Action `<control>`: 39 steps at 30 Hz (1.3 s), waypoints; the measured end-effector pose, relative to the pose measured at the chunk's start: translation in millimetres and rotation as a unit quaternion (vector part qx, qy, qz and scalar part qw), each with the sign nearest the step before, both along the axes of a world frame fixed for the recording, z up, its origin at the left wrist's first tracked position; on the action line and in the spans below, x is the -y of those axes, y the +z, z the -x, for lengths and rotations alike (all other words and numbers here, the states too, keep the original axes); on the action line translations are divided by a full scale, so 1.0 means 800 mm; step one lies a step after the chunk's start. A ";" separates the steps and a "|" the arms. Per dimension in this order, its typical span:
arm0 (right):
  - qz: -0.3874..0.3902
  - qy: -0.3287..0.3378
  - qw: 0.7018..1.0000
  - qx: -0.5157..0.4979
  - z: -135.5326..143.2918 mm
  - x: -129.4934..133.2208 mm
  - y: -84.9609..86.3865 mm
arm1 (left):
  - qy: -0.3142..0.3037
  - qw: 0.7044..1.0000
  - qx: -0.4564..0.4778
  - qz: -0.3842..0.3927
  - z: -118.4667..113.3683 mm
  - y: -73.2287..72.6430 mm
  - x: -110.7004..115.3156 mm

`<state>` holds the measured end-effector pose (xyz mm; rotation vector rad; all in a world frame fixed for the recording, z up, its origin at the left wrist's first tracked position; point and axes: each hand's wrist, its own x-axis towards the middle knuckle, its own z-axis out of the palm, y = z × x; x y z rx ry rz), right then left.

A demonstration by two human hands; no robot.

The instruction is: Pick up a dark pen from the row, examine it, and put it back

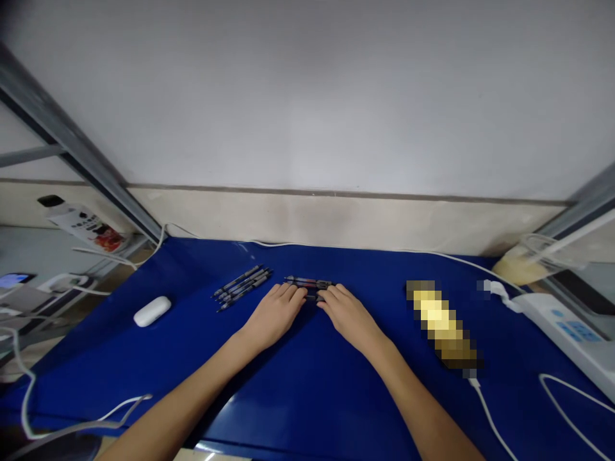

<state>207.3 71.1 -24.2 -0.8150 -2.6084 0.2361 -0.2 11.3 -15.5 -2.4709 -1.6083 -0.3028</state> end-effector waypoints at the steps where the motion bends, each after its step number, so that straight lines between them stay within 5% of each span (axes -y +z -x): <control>1: -0.002 0.014 1.000 0.002 -0.001 -0.001 -0.001 | 0.001 1.000 -0.003 0.007 0.000 0.000 0.000; 11: -0.037 0.011 0.999 -0.005 0.001 0.008 0.015 | 0.023 0.984 0.113 0.139 0.004 0.002 0.001; 19: 0.234 -0.061 0.963 -0.118 -0.001 0.002 0.014 | 0.014 0.987 0.107 0.118 0.008 -0.003 -0.004; 27: 0.332 -0.050 0.924 -0.182 0.005 0.005 0.015 | 0.013 0.978 0.152 0.142 0.007 0.007 0.000; 39: 0.330 -0.045 0.919 -0.214 0.009 0.006 0.005 | -0.037 0.991 0.104 0.069 0.004 -0.001 -0.002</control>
